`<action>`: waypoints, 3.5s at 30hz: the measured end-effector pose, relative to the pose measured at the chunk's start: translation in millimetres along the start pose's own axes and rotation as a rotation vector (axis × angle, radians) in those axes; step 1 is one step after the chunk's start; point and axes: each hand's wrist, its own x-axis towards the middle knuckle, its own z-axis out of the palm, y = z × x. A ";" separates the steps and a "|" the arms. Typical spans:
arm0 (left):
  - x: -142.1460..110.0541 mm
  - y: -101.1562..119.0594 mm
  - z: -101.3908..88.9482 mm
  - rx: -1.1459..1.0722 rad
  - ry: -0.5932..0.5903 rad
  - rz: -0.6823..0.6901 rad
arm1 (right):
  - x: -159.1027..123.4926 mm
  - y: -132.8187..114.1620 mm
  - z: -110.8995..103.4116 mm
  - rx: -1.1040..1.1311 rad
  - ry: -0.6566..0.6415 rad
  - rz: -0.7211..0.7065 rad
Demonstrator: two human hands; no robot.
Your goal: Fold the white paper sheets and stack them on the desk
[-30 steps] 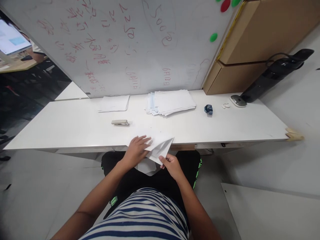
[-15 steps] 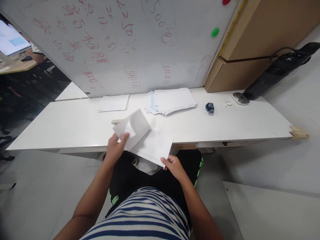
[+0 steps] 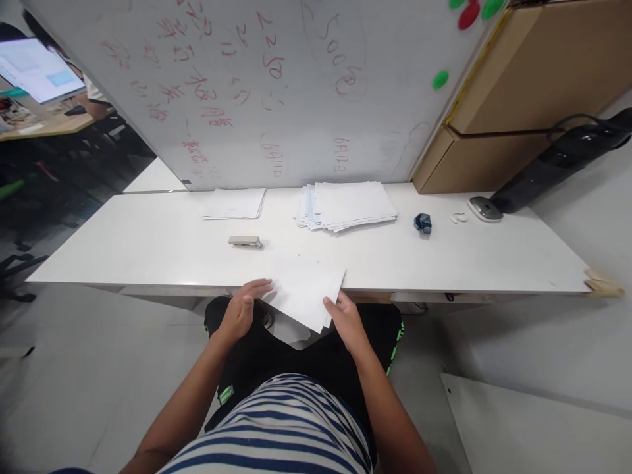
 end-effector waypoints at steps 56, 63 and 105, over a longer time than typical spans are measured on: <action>23.8 28.4 -23.5 -0.379 -0.250 -0.543 | -17.1 -29.2 -11.3 -0.436 0.061 -0.014; 87.3 -14.9 -39.7 0.243 0.186 -0.232 | -20.7 -5.4 -17.1 -0.187 0.185 0.048; 165.3 -95.2 -37.8 0.483 0.022 -0.229 | 51.4 -23.0 27.3 -0.266 0.084 0.001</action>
